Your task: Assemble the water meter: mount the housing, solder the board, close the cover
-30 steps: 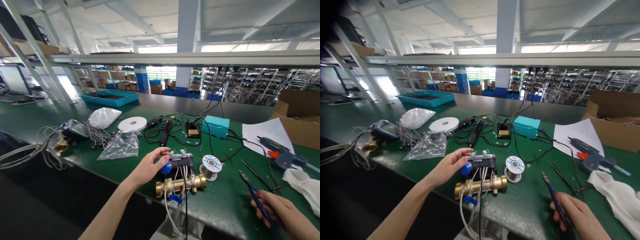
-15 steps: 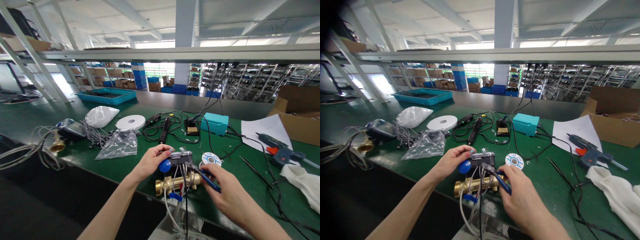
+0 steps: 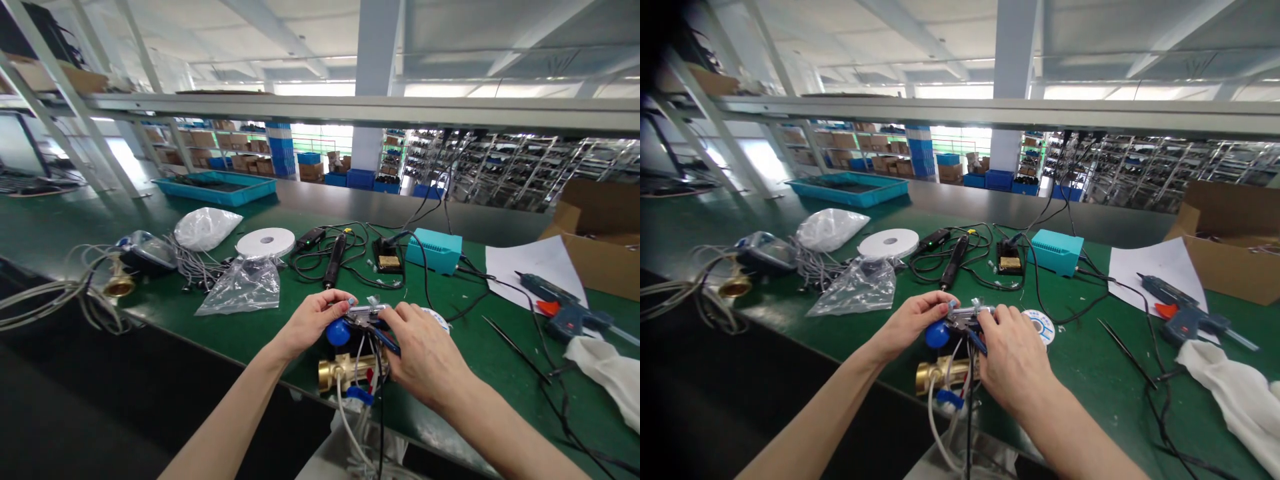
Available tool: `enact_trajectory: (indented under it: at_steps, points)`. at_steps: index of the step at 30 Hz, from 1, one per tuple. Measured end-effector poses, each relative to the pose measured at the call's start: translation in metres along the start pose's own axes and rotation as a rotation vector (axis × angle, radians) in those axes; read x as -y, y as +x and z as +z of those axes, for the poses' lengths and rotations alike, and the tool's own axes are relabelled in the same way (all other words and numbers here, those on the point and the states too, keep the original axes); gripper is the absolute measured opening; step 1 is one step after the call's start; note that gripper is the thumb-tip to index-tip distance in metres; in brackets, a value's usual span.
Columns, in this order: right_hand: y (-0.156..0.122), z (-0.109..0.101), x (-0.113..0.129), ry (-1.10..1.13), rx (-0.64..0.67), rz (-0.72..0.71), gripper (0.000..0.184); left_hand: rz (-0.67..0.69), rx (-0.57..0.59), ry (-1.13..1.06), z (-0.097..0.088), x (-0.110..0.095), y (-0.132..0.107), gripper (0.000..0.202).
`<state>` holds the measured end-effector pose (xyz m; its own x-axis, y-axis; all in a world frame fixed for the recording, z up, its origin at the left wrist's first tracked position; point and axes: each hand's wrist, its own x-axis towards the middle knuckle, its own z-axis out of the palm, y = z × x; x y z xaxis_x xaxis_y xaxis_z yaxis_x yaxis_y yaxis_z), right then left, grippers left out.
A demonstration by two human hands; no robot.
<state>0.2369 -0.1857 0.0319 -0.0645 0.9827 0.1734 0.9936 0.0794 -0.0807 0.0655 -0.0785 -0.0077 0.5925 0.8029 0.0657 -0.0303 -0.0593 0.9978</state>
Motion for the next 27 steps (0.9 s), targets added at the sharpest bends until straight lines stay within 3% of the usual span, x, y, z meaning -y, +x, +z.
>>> enact_trajectory:
  at_steps: [14, 27]
  points:
    - [0.001, -0.009, 0.005, -0.080, -0.003, -0.001, 0.022, 0.014, -0.013, -0.018, 0.000, 0.000, -0.001, 0.031]
    - [0.021, -0.017, 0.011, -0.257, 0.112, 0.003, 0.020, 0.033, -0.014, 0.068, -0.001, -0.002, 0.001, 0.030]
